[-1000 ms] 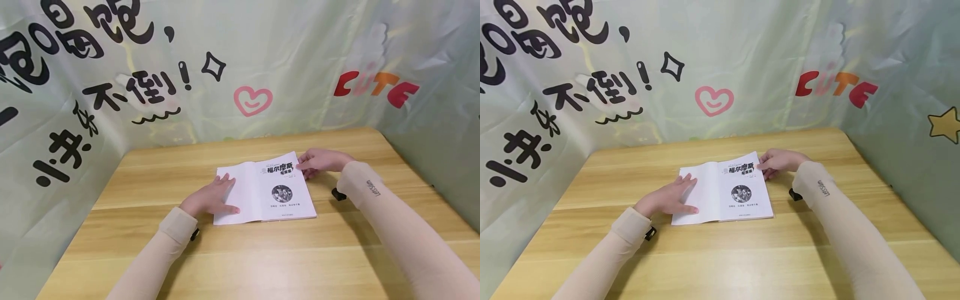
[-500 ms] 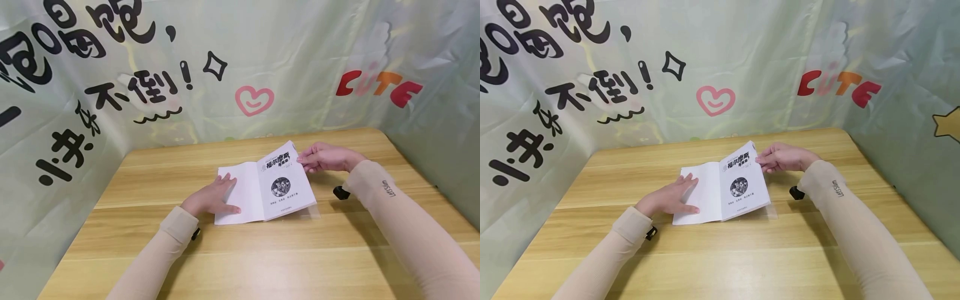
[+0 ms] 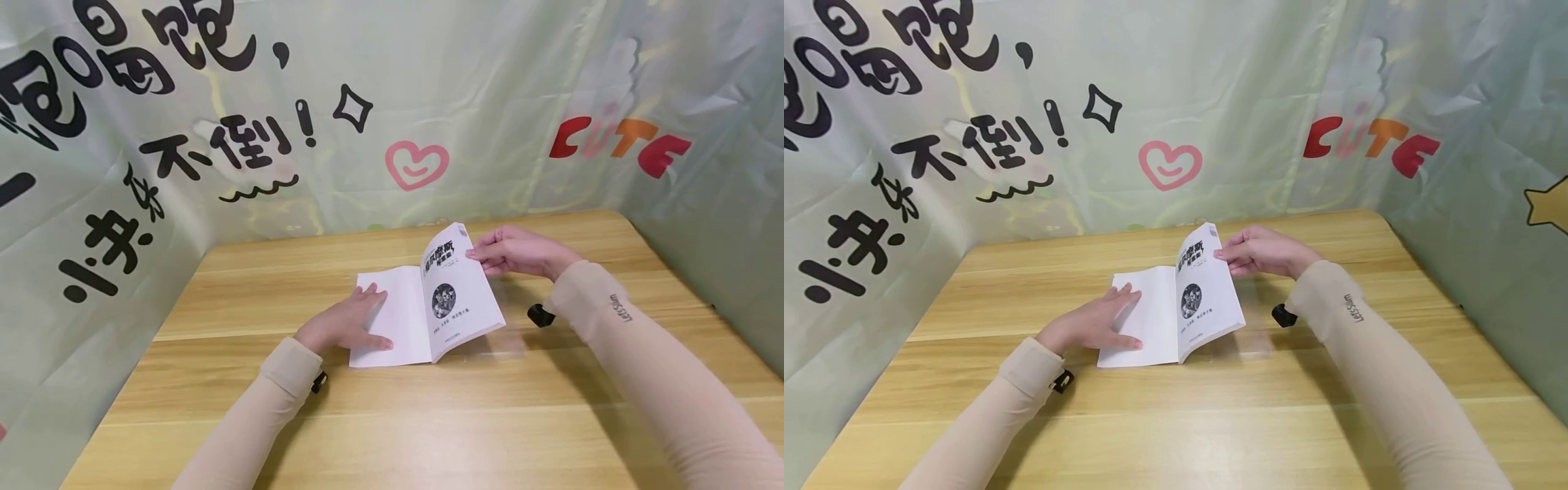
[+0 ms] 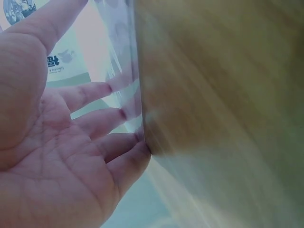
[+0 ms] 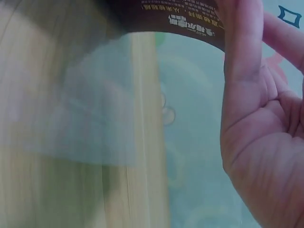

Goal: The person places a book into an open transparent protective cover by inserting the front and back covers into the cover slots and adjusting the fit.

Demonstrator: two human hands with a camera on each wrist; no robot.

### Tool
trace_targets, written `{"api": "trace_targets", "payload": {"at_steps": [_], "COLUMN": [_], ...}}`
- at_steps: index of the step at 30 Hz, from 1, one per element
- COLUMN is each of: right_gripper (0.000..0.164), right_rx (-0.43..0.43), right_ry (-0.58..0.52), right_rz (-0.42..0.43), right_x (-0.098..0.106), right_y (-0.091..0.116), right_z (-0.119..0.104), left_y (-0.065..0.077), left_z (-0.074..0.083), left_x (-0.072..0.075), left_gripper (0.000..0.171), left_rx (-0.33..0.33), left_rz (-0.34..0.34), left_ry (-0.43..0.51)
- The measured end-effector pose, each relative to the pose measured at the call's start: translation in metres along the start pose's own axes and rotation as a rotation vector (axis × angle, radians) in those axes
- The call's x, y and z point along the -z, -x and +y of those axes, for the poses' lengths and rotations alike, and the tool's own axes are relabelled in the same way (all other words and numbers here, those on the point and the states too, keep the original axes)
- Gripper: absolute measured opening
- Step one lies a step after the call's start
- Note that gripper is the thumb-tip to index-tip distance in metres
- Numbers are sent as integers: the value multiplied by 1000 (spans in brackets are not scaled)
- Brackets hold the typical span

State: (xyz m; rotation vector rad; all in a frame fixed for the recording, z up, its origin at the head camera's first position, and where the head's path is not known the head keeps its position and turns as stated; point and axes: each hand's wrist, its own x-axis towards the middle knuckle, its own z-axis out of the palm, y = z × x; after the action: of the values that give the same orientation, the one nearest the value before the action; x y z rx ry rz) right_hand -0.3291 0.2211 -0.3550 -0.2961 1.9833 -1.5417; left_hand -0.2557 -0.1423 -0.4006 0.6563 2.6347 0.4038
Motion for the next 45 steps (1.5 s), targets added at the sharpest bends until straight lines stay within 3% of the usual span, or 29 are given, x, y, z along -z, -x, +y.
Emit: {"api": "trace_targets", "payload": {"at_steps": [10,14,17,21,25,33,37,40,45], "right_gripper": [15,28,37,40,42,36,33,30,22], "right_rx": [-18,-11,-4,5,13,10,13,7,14], "right_ry": [23,35,39,37,25,26,37,44,37], "right_rz": [31,38,44,47,56,98,113,127,142], "right_x": [-18,-26,-32,-38,-45,-61,-70,-75,-85], "right_y": [-7,-9,-11,-15,-20,-26,-29,-32,-39], "right_z": [-14,-19,-23,-27,-30,-35,-39,-40,-39], "left_y": [-1,-2,-3,-5,-6,-4,-6,-7,-7], "left_z": [-1,-5,-10,-15,-18,-14,-12,-10,-7], "left_x": [-2,0,7,17,23,26,24,23,23], "left_gripper": [82,74,58,48,45,34,30,36,50], "left_rx": [-54,-64,-97,-167,-188,-1,43,55,97], "left_rz": [115,111,93,54,49,220,254,217,66], "left_ry": [6,42,59,52,88,291,426,586,828]}}
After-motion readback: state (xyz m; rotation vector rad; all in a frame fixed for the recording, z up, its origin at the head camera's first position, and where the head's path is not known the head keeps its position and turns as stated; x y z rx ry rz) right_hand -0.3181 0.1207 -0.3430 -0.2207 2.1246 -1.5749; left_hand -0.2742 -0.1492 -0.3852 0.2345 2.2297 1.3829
